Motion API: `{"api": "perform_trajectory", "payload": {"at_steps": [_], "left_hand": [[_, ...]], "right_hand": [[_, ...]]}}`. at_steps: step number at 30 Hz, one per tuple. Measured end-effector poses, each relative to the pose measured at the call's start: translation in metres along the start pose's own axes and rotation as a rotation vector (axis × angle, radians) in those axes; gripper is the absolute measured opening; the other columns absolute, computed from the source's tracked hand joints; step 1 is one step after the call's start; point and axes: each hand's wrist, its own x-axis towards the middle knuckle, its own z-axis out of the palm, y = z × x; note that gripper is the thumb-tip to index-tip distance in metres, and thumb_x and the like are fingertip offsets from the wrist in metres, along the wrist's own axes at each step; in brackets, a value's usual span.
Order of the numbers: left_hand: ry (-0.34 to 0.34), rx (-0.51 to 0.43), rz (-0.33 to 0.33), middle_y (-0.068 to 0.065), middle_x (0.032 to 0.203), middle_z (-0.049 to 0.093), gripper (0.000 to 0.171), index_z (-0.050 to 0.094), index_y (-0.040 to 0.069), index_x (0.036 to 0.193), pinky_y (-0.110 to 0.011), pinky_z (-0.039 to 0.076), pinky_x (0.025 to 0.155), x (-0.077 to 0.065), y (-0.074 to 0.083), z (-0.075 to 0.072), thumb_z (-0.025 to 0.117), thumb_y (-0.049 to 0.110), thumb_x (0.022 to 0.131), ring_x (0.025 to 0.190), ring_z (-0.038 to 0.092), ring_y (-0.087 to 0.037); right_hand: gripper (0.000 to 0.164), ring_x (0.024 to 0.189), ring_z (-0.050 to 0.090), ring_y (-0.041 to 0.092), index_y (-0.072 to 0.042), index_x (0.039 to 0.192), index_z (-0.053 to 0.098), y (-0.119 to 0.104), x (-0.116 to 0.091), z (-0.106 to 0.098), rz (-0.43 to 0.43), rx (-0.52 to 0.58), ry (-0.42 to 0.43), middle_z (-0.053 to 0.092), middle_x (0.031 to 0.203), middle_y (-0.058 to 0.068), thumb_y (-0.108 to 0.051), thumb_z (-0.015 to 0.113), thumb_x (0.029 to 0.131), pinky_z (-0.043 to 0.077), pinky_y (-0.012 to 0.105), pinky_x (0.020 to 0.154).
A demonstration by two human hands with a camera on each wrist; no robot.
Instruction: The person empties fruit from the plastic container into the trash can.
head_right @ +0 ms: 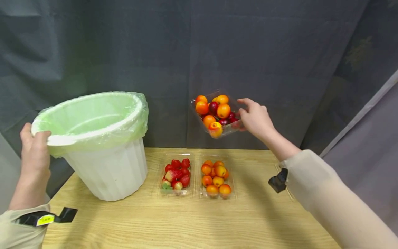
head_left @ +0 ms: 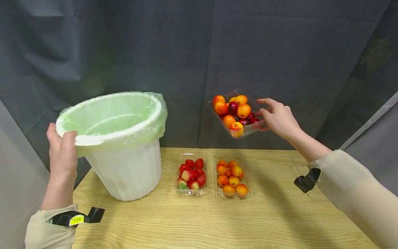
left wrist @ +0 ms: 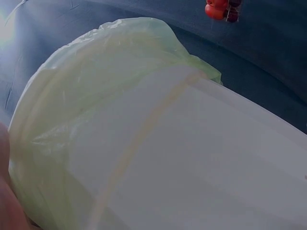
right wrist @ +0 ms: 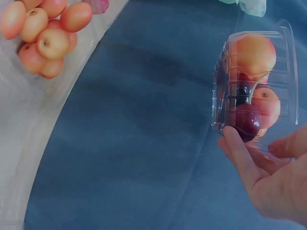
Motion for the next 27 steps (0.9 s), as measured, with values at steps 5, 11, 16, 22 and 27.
{"api": "perform_trajectory", "payload": {"at_steps": [5,11,16,22,27], "left_hand": [[0.002,0.002,-0.003,0.005,0.153,0.003,0.068,-0.003,0.029,0.146,-0.029,0.004,0.109,0.000,-0.001,-0.001,0.035,0.029,0.089,0.134,0.010,-0.008],[-0.003,-0.030,0.016,0.004,0.153,0.002,0.068,-0.003,0.027,0.146,-0.030,0.003,0.110,-0.001,-0.002,0.001,0.035,0.027,0.090,0.134,0.010,-0.009],[0.001,-0.026,0.027,0.003,0.153,0.003,0.068,-0.003,0.026,0.146,-0.029,0.004,0.109,-0.001,0.000,0.002,0.035,0.026,0.089,0.134,0.011,-0.009],[0.016,0.005,0.005,0.003,0.153,0.004,0.067,-0.002,0.028,0.146,-0.028,0.005,0.109,-0.002,0.001,0.000,0.034,0.027,0.090,0.134,0.011,-0.008],[0.022,0.008,0.003,0.004,0.153,0.005,0.067,-0.002,0.028,0.146,-0.028,0.006,0.109,-0.001,0.000,0.000,0.034,0.028,0.090,0.134,0.012,-0.008]], "right_hand": [[0.044,0.071,0.067,0.017,-0.012,0.140,0.033,-0.013,0.004,0.002,-0.013,-0.004,-0.009,0.058,0.116,0.020,-0.020,0.037,0.097,0.053,0.031,0.060],[0.043,0.071,0.067,0.018,-0.011,0.139,0.036,-0.026,0.009,0.004,-0.032,-0.003,-0.009,0.060,0.115,0.020,-0.018,0.038,0.097,0.053,0.031,0.060],[0.043,0.071,0.067,0.019,-0.011,0.138,0.037,-0.036,0.011,0.006,-0.046,-0.007,-0.015,0.061,0.113,0.021,-0.018,0.039,0.097,0.053,0.031,0.060],[0.042,0.072,0.066,0.019,-0.011,0.138,0.038,-0.051,0.016,0.009,-0.054,-0.014,-0.026,0.061,0.113,0.020,-0.017,0.039,0.097,0.053,0.030,0.059],[0.041,0.070,0.066,0.019,-0.010,0.137,0.039,-0.063,0.021,0.013,-0.066,-0.018,-0.034,0.061,0.113,0.019,-0.015,0.039,0.096,0.053,0.030,0.059]]}}
